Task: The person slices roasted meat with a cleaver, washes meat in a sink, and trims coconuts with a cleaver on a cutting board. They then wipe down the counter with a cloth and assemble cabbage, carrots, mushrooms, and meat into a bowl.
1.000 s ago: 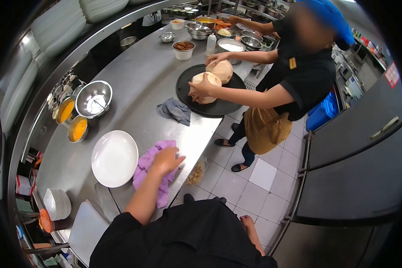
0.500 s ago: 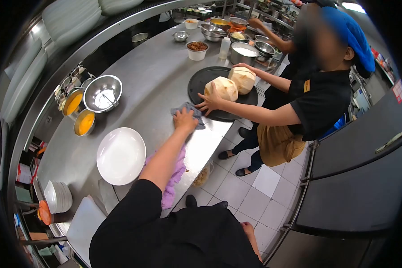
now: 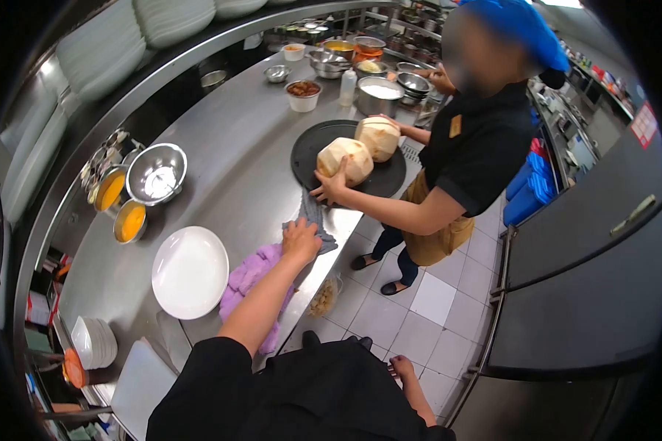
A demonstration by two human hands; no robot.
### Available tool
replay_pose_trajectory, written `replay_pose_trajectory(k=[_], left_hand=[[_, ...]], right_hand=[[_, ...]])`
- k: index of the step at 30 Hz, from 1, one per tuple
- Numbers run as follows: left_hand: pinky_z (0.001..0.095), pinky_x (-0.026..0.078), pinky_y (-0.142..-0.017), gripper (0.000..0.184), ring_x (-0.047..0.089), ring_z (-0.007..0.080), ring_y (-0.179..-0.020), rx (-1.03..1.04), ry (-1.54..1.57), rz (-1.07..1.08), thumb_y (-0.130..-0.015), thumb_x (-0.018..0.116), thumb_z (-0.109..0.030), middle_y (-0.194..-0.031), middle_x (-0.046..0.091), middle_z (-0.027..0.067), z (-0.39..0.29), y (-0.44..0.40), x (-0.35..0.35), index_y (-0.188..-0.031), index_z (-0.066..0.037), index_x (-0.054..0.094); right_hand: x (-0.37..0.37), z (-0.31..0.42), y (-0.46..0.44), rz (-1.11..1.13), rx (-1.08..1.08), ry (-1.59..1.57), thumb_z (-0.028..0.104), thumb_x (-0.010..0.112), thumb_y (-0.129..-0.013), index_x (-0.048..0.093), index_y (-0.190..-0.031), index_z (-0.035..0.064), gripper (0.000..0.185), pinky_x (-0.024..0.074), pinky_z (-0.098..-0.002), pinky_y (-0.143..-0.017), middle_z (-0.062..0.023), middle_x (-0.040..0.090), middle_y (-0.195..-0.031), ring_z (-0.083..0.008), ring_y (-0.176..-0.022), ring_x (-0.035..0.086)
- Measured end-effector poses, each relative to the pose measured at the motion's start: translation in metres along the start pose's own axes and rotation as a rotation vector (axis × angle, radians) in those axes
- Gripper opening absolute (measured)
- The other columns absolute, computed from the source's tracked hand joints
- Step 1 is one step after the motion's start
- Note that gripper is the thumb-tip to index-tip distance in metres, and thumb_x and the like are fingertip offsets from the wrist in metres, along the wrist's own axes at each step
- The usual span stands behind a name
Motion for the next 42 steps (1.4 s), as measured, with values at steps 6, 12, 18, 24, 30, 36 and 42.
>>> replay_pose_trajectory(k=[6, 12, 18, 24, 30, 36, 42], left_hand=[[0.0487, 0.041, -0.101, 0.031, 0.048, 0.0334, -0.119, -0.053, 0.004, 0.011, -0.084, 0.068, -0.029, -0.125, 0.054, 0.0102, 0.001, 0.003, -0.001, -0.112, -0.015, 0.069], [0.0502, 0.042, -0.099, 0.033, 0.048, 0.0335, -0.119, -0.036, 0.002, -0.028, -0.082, 0.071, -0.027, -0.126, 0.054, 0.0104, -0.001, 0.005, -0.002, -0.112, -0.014, 0.068], [0.0503, 0.042, -0.098, 0.033, 0.048, 0.0336, -0.119, -0.025, -0.012, -0.043, -0.082, 0.072, -0.028, -0.126, 0.053, 0.0105, -0.001, 0.006, -0.003, -0.112, -0.014, 0.068], [0.0500, 0.042, -0.099, 0.034, 0.048, 0.0340, -0.119, -0.025, -0.021, -0.031, -0.082, 0.072, -0.029, -0.127, 0.053, 0.0112, 0.000, 0.004, -0.001, -0.112, -0.015, 0.068], [0.0503, 0.042, -0.099, 0.032, 0.048, 0.0342, -0.118, -0.008, 0.012, -0.052, -0.082, 0.072, -0.028, -0.125, 0.053, 0.0111, 0.001, 0.006, -0.003, -0.111, -0.013, 0.068], [0.0499, 0.041, -0.100, 0.035, 0.048, 0.0348, -0.119, -0.009, 0.038, -0.041, -0.081, 0.072, -0.027, -0.127, 0.053, 0.0115, 0.003, 0.006, -0.002, -0.113, -0.013, 0.068], [0.0498, 0.040, -0.101, 0.033, 0.047, 0.0328, -0.119, -0.022, 0.051, -0.029, -0.083, 0.072, -0.027, -0.125, 0.053, 0.0104, 0.004, 0.006, -0.002, -0.112, -0.013, 0.068]], right_hand=[[0.004, 0.011, -0.019, 0.064, 0.030, -0.316, 0.027, 0.058, -0.096, 0.056, -0.115, 0.0028, 0.031, 0.0594, -0.0410, -0.054, -0.0144, 0.071, -0.093, -0.0256, -0.071, 0.070], [0.004, -0.002, 0.009, -0.005, -0.006, 0.031, 0.029, 0.061, -0.091, 0.065, -0.106, 0.0022, 0.032, 0.0580, -0.0385, -0.054, -0.0115, 0.070, -0.085, -0.0230, -0.067, 0.067], [0.007, -0.039, 0.025, -0.015, 0.078, 0.001, 0.031, 0.064, -0.089, 0.067, -0.106, 0.0017, 0.034, 0.0539, -0.0372, -0.051, -0.0108, 0.070, -0.080, -0.0244, -0.063, 0.067], [0.019, -0.054, 0.002, -0.022, -0.031, -0.027, 0.031, 0.064, -0.089, 0.068, -0.106, 0.0026, 0.034, 0.0541, -0.0389, -0.052, -0.0141, 0.071, -0.080, -0.0262, -0.062, 0.067], [0.016, -0.034, 0.002, -0.051, -0.083, 0.063, 0.033, 0.063, -0.090, 0.069, -0.104, 0.0029, 0.033, 0.0537, -0.0384, -0.053, -0.0131, 0.072, -0.080, -0.0262, -0.058, 0.067], [0.020, -0.042, 0.000, -0.045, -0.027, 0.041, 0.034, 0.062, -0.090, 0.070, -0.104, 0.0035, 0.034, 0.0545, -0.0387, -0.056, -0.0137, 0.073, -0.082, -0.0271, -0.059, 0.068], [0.019, -0.047, -0.009, -0.089, -0.097, 0.154, 0.037, 0.062, -0.088, 0.071, -0.104, 0.0038, 0.038, 0.0560, -0.0399, -0.068, -0.0186, 0.073, -0.090, -0.0311, -0.071, 0.071]])
Point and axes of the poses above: each hand's wrist, its own y-axis away from the middle knuckle, its own x-axis out of the palm, z = x × y, the point moved 9 cm from there along -y, towards the middle knuckle
